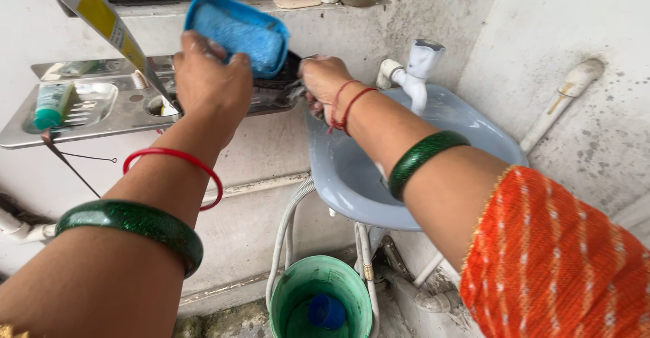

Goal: The person scrubs the interior and exterior surfaces of a blue sink basin and a metal wall shelf with a cloth.

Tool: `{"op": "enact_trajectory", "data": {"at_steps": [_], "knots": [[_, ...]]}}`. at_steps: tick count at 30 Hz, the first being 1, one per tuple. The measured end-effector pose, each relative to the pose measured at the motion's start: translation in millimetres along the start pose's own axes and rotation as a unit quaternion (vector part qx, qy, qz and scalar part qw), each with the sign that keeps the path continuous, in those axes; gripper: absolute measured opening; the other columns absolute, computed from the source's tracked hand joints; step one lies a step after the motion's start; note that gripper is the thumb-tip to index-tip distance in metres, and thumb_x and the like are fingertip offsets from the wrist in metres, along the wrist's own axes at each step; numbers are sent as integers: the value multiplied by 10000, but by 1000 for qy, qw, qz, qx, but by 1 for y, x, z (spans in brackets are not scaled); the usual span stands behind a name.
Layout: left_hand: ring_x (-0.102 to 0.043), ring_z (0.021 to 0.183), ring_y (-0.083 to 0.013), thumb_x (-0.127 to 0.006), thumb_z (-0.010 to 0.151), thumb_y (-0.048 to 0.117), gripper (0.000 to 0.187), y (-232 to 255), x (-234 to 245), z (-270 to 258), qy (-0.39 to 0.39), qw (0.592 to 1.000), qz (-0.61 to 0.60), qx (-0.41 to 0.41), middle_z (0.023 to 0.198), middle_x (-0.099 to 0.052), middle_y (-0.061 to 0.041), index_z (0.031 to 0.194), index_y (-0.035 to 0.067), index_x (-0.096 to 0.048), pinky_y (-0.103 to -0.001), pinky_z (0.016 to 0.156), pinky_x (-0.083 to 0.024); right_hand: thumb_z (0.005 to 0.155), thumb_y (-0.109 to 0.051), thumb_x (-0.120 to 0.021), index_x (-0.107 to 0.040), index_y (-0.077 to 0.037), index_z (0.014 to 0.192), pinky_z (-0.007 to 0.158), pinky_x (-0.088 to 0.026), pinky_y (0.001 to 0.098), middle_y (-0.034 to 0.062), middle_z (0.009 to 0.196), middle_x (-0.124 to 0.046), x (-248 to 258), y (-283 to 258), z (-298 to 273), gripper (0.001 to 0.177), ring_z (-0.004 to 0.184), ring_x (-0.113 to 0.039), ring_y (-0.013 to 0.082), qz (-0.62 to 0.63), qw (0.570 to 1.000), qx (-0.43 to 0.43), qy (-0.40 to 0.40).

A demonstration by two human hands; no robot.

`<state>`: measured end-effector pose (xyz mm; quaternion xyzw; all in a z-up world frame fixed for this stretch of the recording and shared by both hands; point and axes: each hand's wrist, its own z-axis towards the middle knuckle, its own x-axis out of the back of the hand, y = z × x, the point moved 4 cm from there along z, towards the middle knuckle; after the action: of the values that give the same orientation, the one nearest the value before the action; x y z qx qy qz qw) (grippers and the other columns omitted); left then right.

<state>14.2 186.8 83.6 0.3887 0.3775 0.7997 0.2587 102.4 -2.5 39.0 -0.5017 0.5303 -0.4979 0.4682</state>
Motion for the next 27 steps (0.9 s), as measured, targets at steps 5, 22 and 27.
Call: {"op": "enact_trajectory", "data": {"at_steps": [5,22,27], "knots": [[-596,1109,-389,-795,829,326,453,34,-38,-7,-41,998,13,-36,1182,-560,-181,1121,98,-534,-494,978,-479,849,-113,-575,-589,-152,949,373,-293,249,-2,678,-469,66,5,-20,109,511,-421,94,50,998,-37,-20],[-747,1069,-360,-642,888,344,376,50,-178,-136,-499,830,231,-92,1122,-769,-213,1048,33,-781,-430,945,-574,872,-175,-618,-631,-121,898,396,-224,279,9,646,-410,263,59,-108,62,522,-365,121,-258,939,-215,73],[-630,1248,-372,-578,899,200,389,41,-185,-163,-515,797,296,-107,1316,-674,-176,1241,96,-732,-442,1034,-506,899,-195,-615,-670,-26,890,407,-299,355,63,665,-487,274,94,-92,178,521,-451,181,-343,919,-186,54]]}}
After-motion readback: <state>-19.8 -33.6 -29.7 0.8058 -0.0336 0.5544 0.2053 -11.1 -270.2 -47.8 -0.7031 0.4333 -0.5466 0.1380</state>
